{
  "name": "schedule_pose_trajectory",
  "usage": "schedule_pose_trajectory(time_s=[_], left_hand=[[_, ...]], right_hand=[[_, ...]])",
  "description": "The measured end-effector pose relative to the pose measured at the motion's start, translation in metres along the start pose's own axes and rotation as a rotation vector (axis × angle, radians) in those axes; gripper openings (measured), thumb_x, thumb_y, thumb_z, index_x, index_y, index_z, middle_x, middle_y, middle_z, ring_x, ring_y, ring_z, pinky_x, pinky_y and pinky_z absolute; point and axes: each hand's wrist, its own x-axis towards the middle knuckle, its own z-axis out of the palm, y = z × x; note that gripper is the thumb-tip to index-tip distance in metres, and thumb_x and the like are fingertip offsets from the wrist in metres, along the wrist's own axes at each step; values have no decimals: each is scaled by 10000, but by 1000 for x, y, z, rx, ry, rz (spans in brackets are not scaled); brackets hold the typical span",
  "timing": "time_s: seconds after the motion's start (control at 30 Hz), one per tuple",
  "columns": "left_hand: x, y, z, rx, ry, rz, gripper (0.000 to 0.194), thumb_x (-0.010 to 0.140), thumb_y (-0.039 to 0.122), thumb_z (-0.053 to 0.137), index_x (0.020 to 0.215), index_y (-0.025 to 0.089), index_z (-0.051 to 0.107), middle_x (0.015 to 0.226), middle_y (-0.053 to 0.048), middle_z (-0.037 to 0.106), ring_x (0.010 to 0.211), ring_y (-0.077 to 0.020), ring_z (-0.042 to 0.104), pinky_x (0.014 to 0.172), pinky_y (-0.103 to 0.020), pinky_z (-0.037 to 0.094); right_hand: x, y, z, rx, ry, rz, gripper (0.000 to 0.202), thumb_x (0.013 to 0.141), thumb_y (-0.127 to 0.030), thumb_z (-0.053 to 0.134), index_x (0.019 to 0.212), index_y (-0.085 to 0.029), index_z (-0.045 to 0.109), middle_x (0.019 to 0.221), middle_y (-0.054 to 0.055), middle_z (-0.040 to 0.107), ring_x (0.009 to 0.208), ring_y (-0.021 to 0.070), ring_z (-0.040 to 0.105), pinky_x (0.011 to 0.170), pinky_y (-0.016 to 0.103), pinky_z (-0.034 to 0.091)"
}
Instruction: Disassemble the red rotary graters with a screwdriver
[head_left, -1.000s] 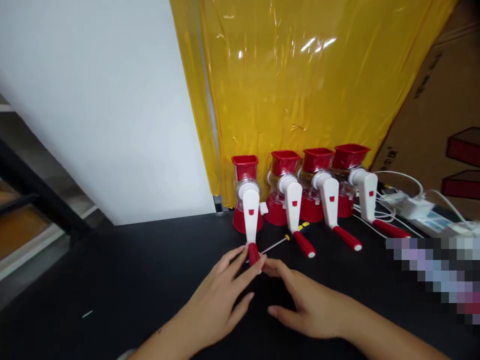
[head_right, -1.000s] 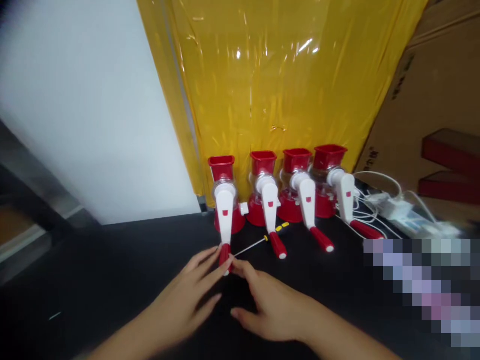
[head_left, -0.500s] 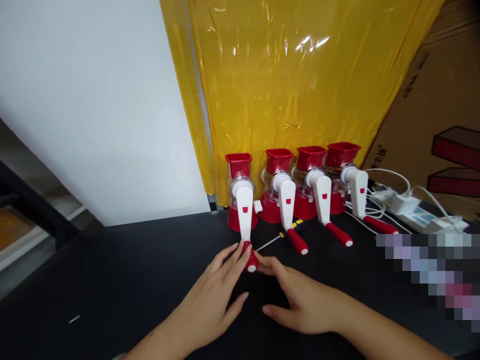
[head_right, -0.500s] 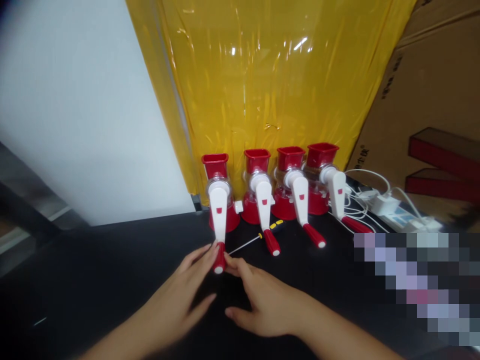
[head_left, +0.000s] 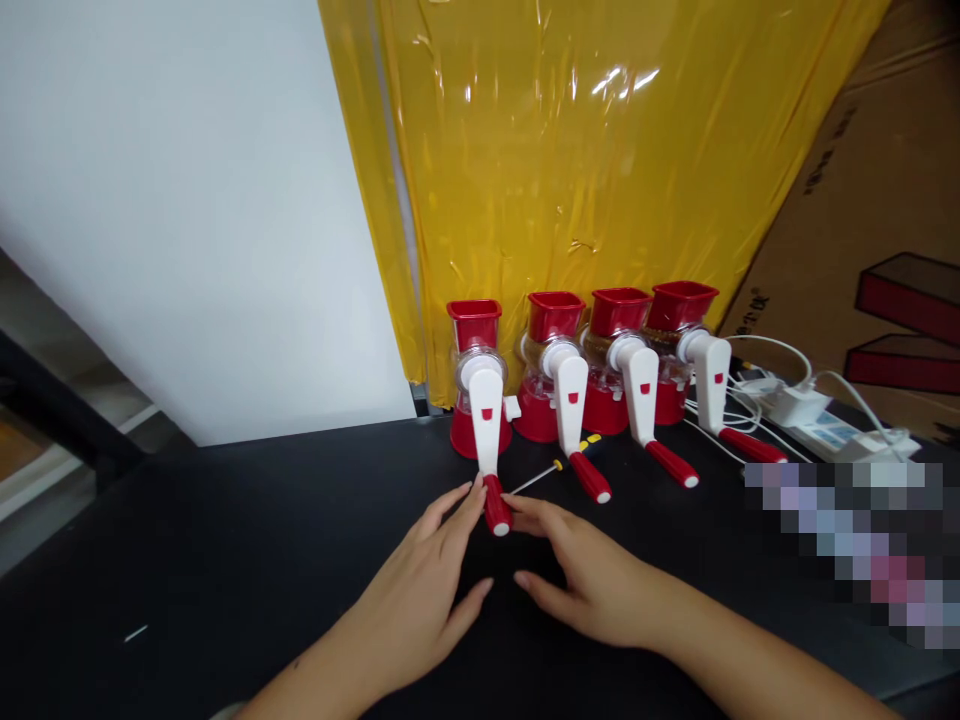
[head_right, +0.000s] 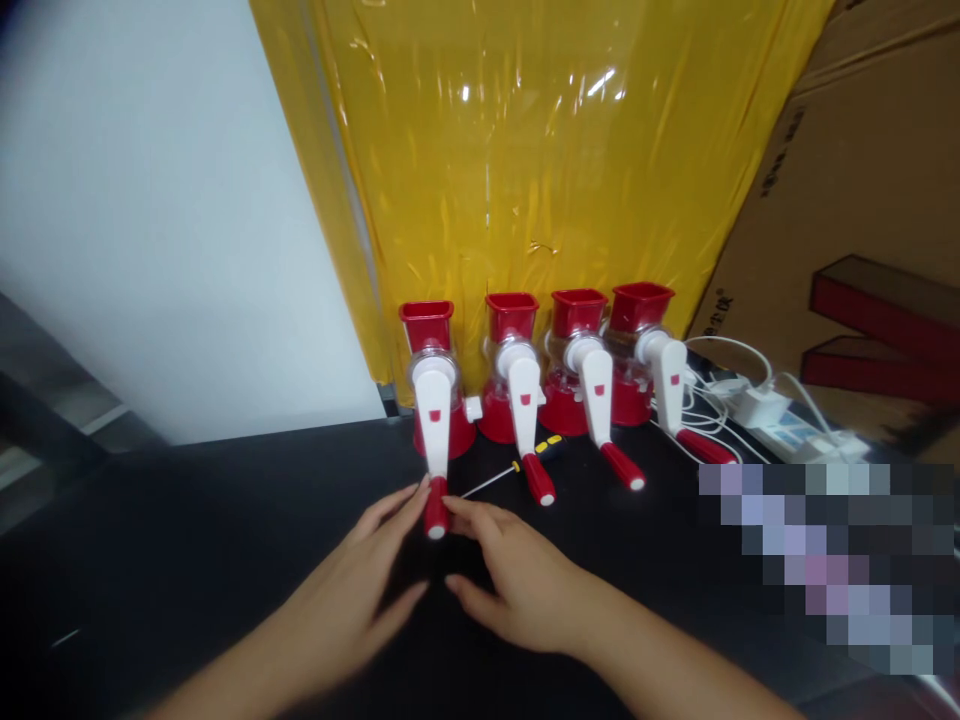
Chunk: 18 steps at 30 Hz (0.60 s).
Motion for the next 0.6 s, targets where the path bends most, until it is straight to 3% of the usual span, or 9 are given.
schedule_pose_trajectory(time_s=[0.2, 0.33, 0.6], left_hand=[[0, -4, 3, 49, 38, 38, 637, 925, 248, 538, 1511, 167, 303, 1540, -162, 413, 1439, -282, 365, 1087, -472, 480], [0, -6, 5, 42, 20, 75, 513, 927, 238, 541, 1429, 194, 443, 1530, -124, 441, 1461, -278, 325, 1095, -467, 473], [0, -6, 4, 66, 1, 92, 530, 941, 248, 527, 1459, 217, 420, 1544, -100, 427, 1466, -271, 315, 1097, -463, 473]], right_hand=[[4, -5, -5, -114, -18, -85, 595, 930, -230, 552, 1497, -262, 372, 1378, 110, 564, 1268, 215, 521, 1076, 414, 431], [6, -9, -7, -138, -26, -99, 579, 927, -227, 552, 1485, -264, 402, 1350, 108, 581, 1245, 217, 531, 1057, 411, 437], [4, -10, -8, -113, -20, -62, 619, 906, -226, 579, 1492, -249, 382, 1396, 112, 572, 1285, 232, 525, 1079, 432, 423]])
